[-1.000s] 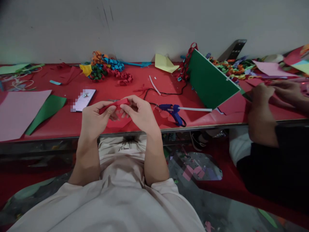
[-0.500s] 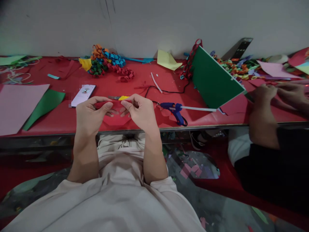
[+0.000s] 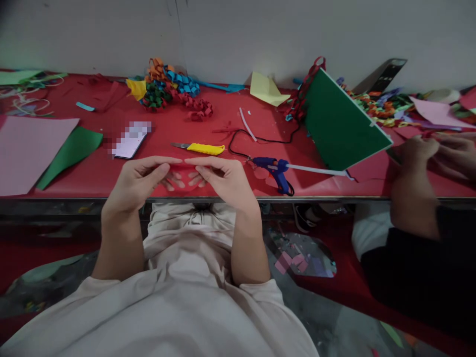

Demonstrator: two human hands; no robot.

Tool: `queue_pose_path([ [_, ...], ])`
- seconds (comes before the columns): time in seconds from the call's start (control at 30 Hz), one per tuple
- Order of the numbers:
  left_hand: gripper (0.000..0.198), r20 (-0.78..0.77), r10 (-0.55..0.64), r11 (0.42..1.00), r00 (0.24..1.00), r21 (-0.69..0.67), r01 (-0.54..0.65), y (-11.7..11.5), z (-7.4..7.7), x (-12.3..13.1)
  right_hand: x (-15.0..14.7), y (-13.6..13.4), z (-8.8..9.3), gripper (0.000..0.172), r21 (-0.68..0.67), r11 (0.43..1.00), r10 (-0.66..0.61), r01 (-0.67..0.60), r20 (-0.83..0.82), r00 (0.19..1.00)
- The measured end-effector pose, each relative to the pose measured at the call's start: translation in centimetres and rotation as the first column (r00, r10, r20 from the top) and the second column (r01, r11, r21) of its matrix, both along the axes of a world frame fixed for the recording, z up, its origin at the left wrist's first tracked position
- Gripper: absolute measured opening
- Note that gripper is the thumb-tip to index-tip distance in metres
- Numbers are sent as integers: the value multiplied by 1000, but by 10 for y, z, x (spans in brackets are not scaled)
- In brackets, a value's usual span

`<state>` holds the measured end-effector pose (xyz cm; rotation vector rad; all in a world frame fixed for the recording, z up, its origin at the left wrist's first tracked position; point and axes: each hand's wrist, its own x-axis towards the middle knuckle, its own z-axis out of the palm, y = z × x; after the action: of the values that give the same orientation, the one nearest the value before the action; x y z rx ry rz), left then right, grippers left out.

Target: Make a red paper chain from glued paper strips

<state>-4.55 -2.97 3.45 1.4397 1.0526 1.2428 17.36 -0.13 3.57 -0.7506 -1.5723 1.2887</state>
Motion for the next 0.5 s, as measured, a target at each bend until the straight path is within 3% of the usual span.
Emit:
queue_pose_path([
  [0.23,41,-102,111,993,989,43,-107,5,-5,8,0,5,-6,17,13,998,-60,60,39,997],
  [0.37,44,-122,119,992,985,46,-115,10,-11,6,-3,10,-15,26,12,994,-113,113,9,994],
  [0.5,37,-118,157,988,981,32,-154,10,-18,7,-5,8,-18,19,181,972,-184,149,199,962],
])
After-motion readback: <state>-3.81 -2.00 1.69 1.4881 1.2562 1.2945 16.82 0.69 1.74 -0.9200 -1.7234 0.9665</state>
